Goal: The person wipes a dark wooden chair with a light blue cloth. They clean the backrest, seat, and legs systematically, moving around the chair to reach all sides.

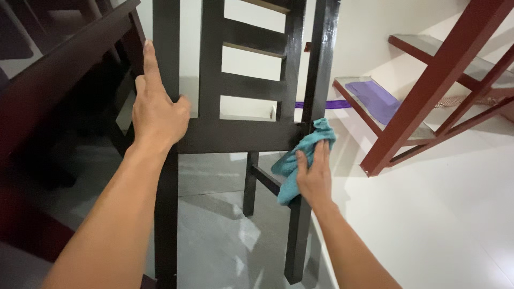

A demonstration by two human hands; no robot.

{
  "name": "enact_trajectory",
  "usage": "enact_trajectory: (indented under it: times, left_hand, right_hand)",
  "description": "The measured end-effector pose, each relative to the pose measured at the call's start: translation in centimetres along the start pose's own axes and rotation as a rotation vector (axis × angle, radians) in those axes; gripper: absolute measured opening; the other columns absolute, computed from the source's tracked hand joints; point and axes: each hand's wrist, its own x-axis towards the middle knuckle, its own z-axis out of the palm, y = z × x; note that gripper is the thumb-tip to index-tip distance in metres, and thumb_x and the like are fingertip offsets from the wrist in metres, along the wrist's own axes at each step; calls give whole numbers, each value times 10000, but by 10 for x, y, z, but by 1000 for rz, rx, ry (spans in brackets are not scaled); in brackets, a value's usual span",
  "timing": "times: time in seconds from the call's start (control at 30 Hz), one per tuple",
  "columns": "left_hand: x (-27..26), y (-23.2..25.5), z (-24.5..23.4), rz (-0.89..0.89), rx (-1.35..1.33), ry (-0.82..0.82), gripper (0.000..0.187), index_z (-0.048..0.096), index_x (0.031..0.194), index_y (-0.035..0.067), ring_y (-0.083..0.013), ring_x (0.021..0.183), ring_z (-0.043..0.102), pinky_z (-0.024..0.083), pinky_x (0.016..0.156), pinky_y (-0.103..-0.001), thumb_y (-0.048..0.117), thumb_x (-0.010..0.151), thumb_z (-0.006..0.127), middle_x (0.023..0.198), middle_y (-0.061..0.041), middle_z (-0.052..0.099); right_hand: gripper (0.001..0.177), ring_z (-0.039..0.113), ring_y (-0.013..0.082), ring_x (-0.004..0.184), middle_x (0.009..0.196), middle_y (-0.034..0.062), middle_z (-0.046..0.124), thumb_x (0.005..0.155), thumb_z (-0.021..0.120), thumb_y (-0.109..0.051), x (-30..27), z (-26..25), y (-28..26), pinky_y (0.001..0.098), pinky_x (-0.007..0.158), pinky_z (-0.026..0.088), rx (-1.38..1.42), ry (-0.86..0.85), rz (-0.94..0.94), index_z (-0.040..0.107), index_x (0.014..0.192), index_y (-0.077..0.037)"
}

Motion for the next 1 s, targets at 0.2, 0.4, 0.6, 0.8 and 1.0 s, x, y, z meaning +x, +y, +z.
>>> enact_trajectory:
  times: [0.2, 0.4, 0.6, 0.8, 1.0]
  left_hand:
    - [-3, 3, -2, -99, 23, -9, 1026, -23, 1666, 196, -281, 869, 683, 601, 770, -400, 58, 912, 659, 1219, -203, 514]
    - [1, -10, -5, -27, 46, 24, 1034, -25, 1651, 193, -327, 982, 679, 570, 845, -436, 81, 918, 696, 1324, -235, 502]
    - [-2, -21, 0, -21, 61, 49, 1068, -33, 1671, 188, -345, 1055, 661, 550, 895, -467, 53, 909, 703, 1371, -256, 481]
    - [-7, -23, -7, -51, -6, 35, 1048, -23, 1671, 188, -368, 1123, 644, 544, 976, -466, 52, 909, 684, 1328, -231, 510]
    - [-6, -20, -17, -99, -55, 16, 1033, 10, 1649, 197, -391, 1263, 578, 497, 1029, -461, 57, 875, 680, 1456, -244, 432]
  right_hand:
    - [688, 408, 511, 1373, 1535, 335, 375, 1014, 523, -372, -100, 19, -3, 503, 1102, 388, -59, -42, 350, 348, 1509, 72]
    - [576, 572, 453, 1182, 1296, 285, 542, 925, 642, -283, -147, 16, 1, 492, 962, 482, 16, -39, 416, 485, 1398, 5]
    - [402, 678, 389, 1046, 1123, 204, 664, 968, 619, -254, -60, 9, -2, 463, 899, 527, 211, -36, 280, 546, 1299, -37]
    - [581, 630, 396, 1071, 1197, 253, 644, 985, 590, -293, -49, 8, -19, 460, 905, 494, 176, -49, 284, 434, 1463, -1]
    - [510, 664, 327, 887, 965, 221, 690, 1019, 475, -344, -71, 10, 1, 419, 848, 536, 396, -233, 704, 474, 1428, -40]
